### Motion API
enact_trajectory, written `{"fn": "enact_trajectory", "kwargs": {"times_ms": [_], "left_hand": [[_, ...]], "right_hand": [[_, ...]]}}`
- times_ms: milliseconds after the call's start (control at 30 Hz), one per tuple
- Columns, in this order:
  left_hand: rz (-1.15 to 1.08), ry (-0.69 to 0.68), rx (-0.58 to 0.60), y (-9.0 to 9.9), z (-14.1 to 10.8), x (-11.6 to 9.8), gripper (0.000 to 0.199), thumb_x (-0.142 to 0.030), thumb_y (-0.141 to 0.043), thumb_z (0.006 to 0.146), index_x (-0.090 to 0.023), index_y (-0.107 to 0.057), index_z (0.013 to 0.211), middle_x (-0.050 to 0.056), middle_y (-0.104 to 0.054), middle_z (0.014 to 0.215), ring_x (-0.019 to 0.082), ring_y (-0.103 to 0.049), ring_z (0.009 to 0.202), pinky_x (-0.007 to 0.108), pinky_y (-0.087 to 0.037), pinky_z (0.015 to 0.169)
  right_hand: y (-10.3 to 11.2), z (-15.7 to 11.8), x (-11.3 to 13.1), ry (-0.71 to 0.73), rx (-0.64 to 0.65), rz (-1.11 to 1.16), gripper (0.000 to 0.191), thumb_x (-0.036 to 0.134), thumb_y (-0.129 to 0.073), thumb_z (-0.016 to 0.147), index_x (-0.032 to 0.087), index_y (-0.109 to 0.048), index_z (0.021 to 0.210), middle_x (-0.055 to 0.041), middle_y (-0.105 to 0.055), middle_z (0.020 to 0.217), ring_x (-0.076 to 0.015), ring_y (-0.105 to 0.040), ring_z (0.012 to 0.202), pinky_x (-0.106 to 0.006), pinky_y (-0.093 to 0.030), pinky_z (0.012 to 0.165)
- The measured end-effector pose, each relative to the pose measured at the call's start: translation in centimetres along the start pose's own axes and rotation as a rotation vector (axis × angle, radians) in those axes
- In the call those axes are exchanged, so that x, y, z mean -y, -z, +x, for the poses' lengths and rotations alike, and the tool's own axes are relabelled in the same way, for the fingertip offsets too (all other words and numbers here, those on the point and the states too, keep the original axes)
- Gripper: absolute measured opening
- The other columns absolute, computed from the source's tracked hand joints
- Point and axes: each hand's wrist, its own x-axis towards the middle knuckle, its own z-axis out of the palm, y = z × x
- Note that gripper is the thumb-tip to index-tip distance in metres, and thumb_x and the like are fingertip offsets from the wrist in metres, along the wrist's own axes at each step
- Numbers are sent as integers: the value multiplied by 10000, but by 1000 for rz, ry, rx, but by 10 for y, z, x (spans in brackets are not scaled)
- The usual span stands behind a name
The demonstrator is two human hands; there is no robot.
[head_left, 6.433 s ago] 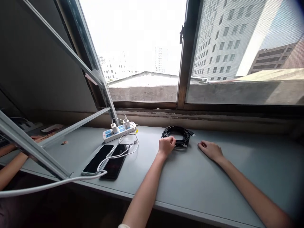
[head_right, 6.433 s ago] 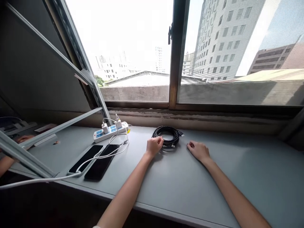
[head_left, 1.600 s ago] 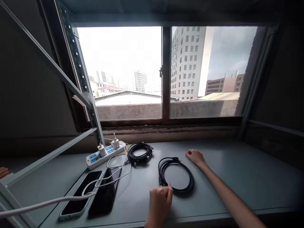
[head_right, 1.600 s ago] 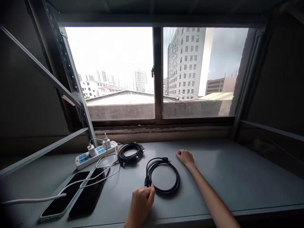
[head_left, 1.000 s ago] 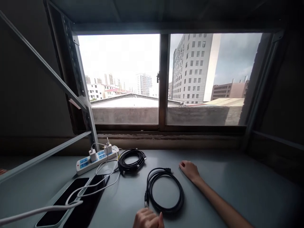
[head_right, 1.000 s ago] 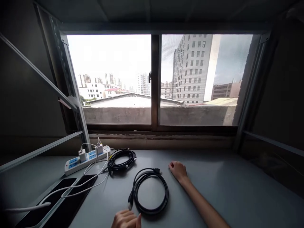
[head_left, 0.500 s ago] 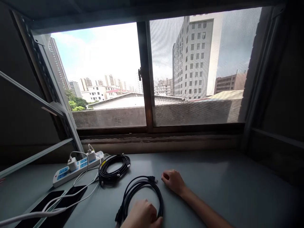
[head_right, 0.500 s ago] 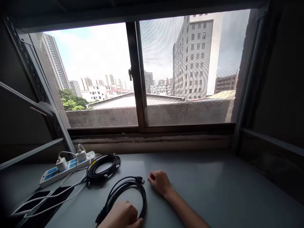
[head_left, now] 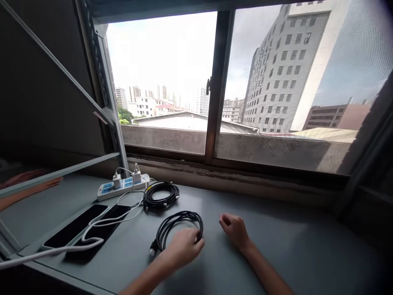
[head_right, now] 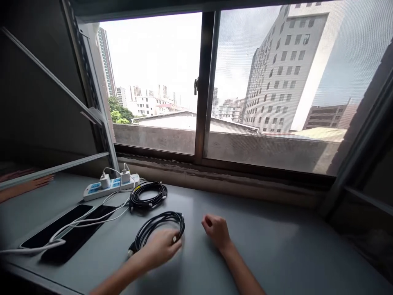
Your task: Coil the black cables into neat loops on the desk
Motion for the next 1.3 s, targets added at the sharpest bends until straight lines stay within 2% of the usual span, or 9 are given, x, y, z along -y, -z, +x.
{"fn": "enact_trajectory", "kwargs": {"times_ms": [133,267,400,533,667,867,1067,1167,1300], "left_hand": [[-525,56,-335,59,14,3,348,-441,-331,845,-191,-394,610,-14,-461,550,121,-441,508,241,-319,516],[-727,-65,-448,107,16,-7,360,-483,-410,817,-178,-463,632,-12,-481,580,122,-464,549,244,-372,563],[-774,-291,-573,130,22,-27,341,-391,-377,861,-164,-632,861,61,-595,973,183,-527,989,286,-367,905],[-929,-361,-500,134,32,-40,406,-403,-337,889,-149,-629,1011,86,-606,1076,195,-537,1045,292,-387,930],[-898,-404,-562,133,35,-37,389,-359,-326,901,-146,-601,1075,94,-610,1108,188,-548,1043,287,-421,905],[-679,-487,-615,141,23,-31,370,-329,-338,910,-193,-549,1182,66,-596,1165,170,-550,1068,286,-427,912],[-779,-374,-1031,162,23,-14,415,-400,-307,915,-160,-638,844,28,-640,762,94,-583,565,204,-442,508],[-930,-338,-1072,173,30,9,440,-428,-302,911,-167,-595,712,-50,-447,463,66,-448,341,196,-385,383],[-858,-314,-1135,184,30,34,489,-478,-315,900,-168,-561,612,-52,-386,389,67,-409,318,191,-357,350]], "right_hand": [[18,12,20,-50,-95,80,499,498,-365,878,193,-312,487,17,-322,467,-137,-310,430,-256,-216,475],[47,54,81,-116,-134,226,587,530,-292,962,176,-534,560,5,-450,487,-141,-420,405,-225,-307,436],[72,105,152,-108,17,421,597,613,-370,937,163,-682,697,-38,-591,651,-203,-576,629,-219,-413,491],[66,131,188,-13,-59,650,597,643,-406,912,134,-691,782,-40,-561,639,-221,-564,674,-241,-454,536],[52,137,192,-7,-131,863,508,611,-502,876,137,-684,884,-40,-584,708,-237,-571,743,-248,-461,575],[56,135,201,-25,-104,1009,453,571,-616,822,130,-661,731,-31,-589,671,-202,-570,649,-249,-477,584],[93,126,186,-141,-242,1369,370,447,-785,712,197,-514,710,17,-560,689,-172,-590,681,-237,-536,631],[120,116,177,-116,-207,1376,376,377,-798,707,218,-460,659,74,-348,499,-108,-425,427,-176,-503,455],[140,102,177,-156,-177,1293,255,386,-712,793,233,-523,717,103,-149,437,-92,-144,318,-140,-285,249]]}}
